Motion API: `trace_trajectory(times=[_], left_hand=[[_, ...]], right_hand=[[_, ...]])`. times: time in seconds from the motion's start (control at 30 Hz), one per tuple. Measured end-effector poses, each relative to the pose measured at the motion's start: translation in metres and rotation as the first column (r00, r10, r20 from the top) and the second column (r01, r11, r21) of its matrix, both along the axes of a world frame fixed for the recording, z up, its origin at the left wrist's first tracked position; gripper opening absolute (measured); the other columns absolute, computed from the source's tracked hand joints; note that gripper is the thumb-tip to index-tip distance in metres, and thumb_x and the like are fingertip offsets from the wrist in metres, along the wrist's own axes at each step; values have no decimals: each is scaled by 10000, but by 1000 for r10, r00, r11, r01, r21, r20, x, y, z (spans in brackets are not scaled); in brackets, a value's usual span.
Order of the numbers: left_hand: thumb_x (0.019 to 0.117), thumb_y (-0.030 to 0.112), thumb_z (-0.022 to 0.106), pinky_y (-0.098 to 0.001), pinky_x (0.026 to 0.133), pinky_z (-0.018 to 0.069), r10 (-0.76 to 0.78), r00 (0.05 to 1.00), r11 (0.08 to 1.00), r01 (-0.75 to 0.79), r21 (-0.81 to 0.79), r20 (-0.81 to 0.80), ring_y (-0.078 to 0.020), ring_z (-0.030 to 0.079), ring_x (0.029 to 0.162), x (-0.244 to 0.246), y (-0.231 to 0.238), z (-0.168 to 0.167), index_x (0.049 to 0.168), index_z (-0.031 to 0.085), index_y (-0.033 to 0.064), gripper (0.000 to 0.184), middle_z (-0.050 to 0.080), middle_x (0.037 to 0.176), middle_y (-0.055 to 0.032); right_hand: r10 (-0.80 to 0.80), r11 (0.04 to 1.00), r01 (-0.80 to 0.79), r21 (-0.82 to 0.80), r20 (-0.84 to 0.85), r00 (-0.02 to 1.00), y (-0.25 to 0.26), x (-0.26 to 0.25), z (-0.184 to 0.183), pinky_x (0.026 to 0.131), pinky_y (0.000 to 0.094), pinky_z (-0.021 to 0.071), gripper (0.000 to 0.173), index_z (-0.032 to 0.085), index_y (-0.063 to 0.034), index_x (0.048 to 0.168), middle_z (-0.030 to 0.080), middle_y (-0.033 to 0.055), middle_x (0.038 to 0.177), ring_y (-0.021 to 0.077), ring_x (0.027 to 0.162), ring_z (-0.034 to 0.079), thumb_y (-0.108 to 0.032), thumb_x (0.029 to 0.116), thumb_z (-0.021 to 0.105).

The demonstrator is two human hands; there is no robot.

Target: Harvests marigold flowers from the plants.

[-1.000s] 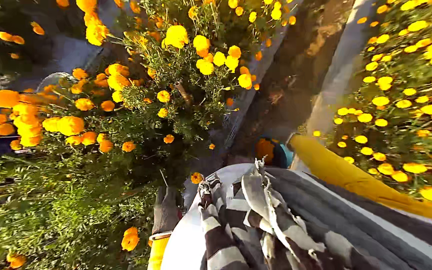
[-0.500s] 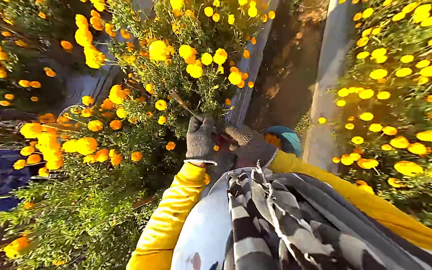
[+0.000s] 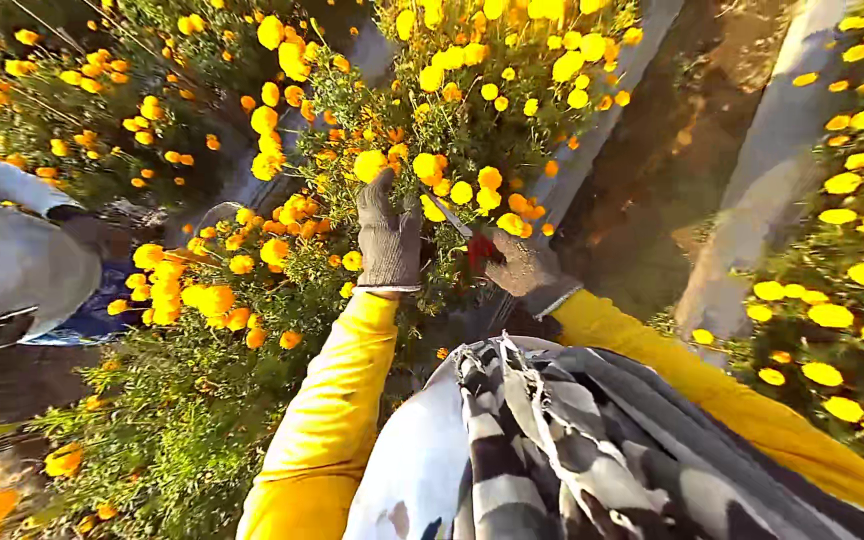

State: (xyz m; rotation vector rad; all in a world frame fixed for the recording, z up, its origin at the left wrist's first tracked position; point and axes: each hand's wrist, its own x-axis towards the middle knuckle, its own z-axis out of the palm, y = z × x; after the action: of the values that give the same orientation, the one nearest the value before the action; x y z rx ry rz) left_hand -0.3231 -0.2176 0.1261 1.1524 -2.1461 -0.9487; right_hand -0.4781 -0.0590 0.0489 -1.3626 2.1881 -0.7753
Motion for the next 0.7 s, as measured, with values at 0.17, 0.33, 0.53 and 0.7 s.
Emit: trace_trajectory(times=[0.17, 0.33, 0.53, 0.7], left_hand=[[859, 177, 768, -767, 994, 429, 12, 791, 942, 196, -272, 612, -570, 336, 1425, -32, -110, 6, 1534, 467, 300, 749, 192, 1672, -235], [957, 157, 635, -671, 986, 486, -147, 701, 952, 293, -94, 698, -429, 587, 1236, -53, -146, 12, 1211, 709, 140, 265, 601, 1343, -216], [961, 199, 646, -652, 1026, 460, -143, 713, 966, 253, -61, 687, -395, 580, 1248, -58, -137, 18, 1185, 701, 103, 250, 625, 1300, -195], [975, 225, 568, -639, 930, 497, -91, 789, 985, 162, -63, 607, -391, 628, 1128, -62, -107, 26, 1146, 625, 38, 259, 645, 1166, -210]], right_hand=[[102, 966, -44, 256, -216, 971, -49, -55, 19, 812, 629, 560, 544, 656, -208, 1277, 729, 106, 1094, 334, 1020, 707, -579, 880, 678], [193, 939, -117, 322, -215, 957, -110, -59, 33, 778, 657, 547, 637, 667, -215, 1256, 734, 126, 1086, 368, 1019, 705, -672, 812, 666], [254, 940, -204, 273, -166, 953, -135, -60, 37, 847, 651, 533, 402, 704, -199, 1202, 730, 123, 1129, 361, 1096, 685, -512, 973, 598], [137, 970, -104, 221, -138, 981, -63, -109, 40, 733, 625, 536, 345, 694, -197, 1108, 721, 92, 961, 319, 917, 702, -490, 939, 629]])
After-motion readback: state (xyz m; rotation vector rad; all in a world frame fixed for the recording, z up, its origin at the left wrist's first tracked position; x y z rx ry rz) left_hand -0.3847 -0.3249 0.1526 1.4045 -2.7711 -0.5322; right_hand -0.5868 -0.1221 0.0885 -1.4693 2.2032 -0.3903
